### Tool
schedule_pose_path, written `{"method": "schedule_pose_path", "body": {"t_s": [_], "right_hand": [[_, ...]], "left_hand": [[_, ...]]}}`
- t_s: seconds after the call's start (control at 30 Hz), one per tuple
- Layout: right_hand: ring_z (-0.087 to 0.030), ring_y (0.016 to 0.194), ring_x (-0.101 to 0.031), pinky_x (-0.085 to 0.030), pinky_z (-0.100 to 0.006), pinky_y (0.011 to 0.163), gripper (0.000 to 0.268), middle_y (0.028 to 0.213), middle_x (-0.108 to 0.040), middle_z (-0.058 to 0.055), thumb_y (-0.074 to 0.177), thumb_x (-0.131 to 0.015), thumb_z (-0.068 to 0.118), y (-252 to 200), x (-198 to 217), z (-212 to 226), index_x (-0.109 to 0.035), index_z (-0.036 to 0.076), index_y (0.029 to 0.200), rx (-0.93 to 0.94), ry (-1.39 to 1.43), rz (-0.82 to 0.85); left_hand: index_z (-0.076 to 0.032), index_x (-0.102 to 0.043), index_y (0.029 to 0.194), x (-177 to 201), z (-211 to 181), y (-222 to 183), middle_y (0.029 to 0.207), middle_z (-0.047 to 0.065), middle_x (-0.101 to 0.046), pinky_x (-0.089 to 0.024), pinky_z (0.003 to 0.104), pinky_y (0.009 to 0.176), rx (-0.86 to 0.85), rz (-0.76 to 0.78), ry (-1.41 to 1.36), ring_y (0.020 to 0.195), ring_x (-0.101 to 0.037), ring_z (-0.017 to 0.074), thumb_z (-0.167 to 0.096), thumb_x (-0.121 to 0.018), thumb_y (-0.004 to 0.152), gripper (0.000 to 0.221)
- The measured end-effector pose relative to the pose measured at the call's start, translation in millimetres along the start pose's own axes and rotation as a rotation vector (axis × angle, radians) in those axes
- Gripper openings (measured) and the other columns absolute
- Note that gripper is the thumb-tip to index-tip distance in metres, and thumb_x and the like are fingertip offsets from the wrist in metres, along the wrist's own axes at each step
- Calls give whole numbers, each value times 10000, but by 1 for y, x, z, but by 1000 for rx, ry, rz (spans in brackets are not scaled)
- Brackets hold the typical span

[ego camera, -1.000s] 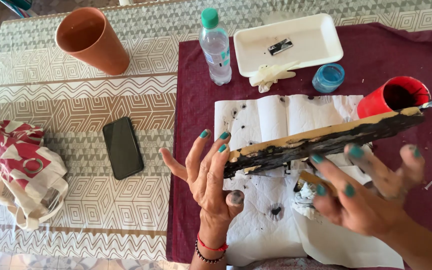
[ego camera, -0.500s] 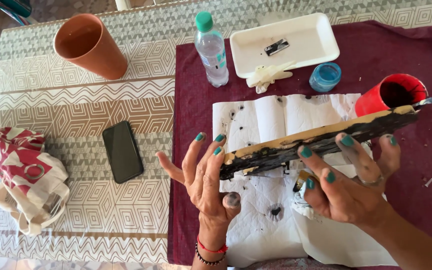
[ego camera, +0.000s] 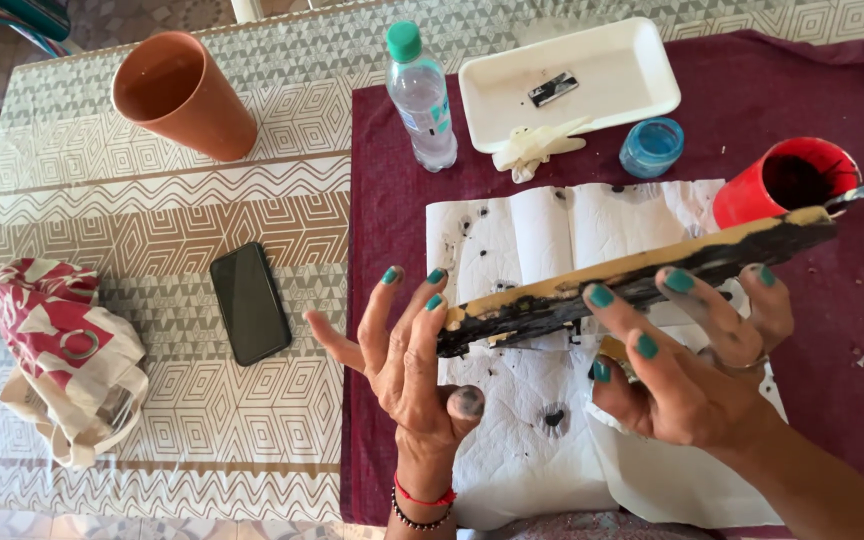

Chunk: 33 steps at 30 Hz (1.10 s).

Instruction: Painting and wiping a wooden elephant cutout using a scraper and a cloth to create a weathered effect

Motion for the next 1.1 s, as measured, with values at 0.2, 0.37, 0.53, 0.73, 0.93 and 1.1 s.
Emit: {"method": "schedule_pose_path", "body": {"t_s": [0.2, 0.37, 0.53, 0.73, 0.93, 1.1], "right_hand": [[-389, 1313, -569, -240, -627, 1237, 464, 1220, -778, -150, 1083, -519, 308, 19, -2, -4, -354, 48, 1430, -44, 3, -47], [-388, 1320, -541, -190, -617, 1248, 433, 1206, -769, -141, 1065, -484, 336, 12, -8, -5, -360, 78, 1390, -74, 31, -87], [-299, 1376, -418, -180, -569, 1246, 460, 1321, -656, -72, 963, -495, 332, 7, -18, -9, -763, 66, 1227, -226, 6, -4], [-410, 1305, -482, -137, -675, 1175, 265, 1264, -731, -25, 1036, -435, 316, 6, -16, -2, -587, 99, 1027, -222, 11, -49], [-404, 1259, -616, -191, -643, 1196, 229, 1347, -711, -59, 1087, -449, 269, 16, 1, 6, -465, 129, 1267, -93, 29, -156], [-376, 1273, -595, -272, -670, 1148, 248, 1345, -716, -41, 1107, -453, 314, 21, 1, 7, -464, 123, 1265, -95, 11, -103]], "left_hand": [[-91, -604, 1226, 5, -11, 13, 1218, 93, -749, 30, 731, 1219, -16, 45, 126, 1354, -570, 388, -692, -72, 1039, 824], [-100, -568, 1279, 8, -25, 22, 1244, 79, -762, 46, 724, 1232, -67, 2, 158, 1381, -549, 340, -728, -86, 1014, 835], [-148, -618, 1305, 0, -72, 28, 1098, 15, -863, 77, 717, 1193, -228, 14, 129, 1294, -676, 346, -618, -68, 1107, 750], [-145, -610, 1385, -21, -87, 32, 1334, 11, -769, 144, 738, 1152, -232, 238, 161, 1405, -577, 367, -633, -28, 1059, 826], [-114, -727, 1247, -19, -92, 39, 995, 10, -846, 114, 727, 1171, -209, 182, 213, 1315, -654, 354, -699, -7, 1028, 954], [4, -516, 1363, -20, -86, 38, 1176, 3, -787, 119, 800, 1155, -135, 265, 194, 1319, -657, 377, -785, -59, 946, 1003]]}}
Point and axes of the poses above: each hand's wrist, its own y-axis towards the middle knuckle, its own x-axis out of the back of the hand, z = x × y, the point moved 9 cm from there along y, towards the middle knuckle
